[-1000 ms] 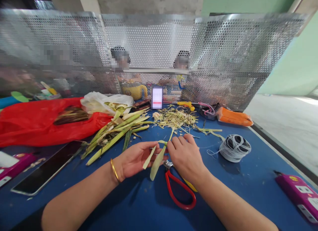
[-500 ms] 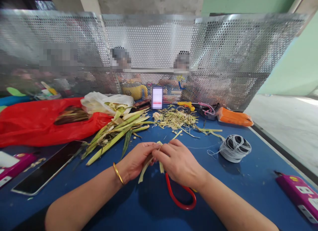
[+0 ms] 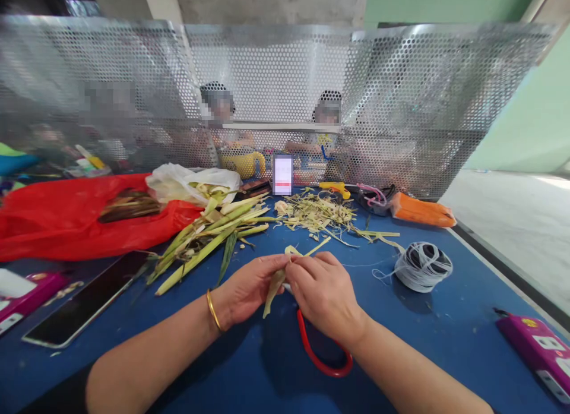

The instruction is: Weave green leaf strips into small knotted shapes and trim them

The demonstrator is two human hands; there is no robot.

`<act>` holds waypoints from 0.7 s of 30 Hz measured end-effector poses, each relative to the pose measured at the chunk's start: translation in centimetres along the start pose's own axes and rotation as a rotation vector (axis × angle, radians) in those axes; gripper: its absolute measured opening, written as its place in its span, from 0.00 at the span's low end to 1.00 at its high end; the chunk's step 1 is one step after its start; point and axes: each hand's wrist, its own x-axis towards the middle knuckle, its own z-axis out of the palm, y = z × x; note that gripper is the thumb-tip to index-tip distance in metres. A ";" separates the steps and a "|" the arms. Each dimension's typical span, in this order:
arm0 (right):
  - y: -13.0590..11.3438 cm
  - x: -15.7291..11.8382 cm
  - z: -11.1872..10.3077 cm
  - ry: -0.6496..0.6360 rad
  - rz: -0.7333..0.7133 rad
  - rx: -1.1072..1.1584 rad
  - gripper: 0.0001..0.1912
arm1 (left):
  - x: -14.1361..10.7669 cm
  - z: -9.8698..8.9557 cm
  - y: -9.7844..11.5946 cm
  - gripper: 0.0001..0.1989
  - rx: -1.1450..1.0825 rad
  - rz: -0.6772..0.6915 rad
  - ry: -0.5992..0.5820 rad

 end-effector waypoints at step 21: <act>-0.9 -0.2 1.0 -0.186 -0.258 -0.146 0.13 | 0.1 0.3 -0.8 0.12 0.033 0.052 0.066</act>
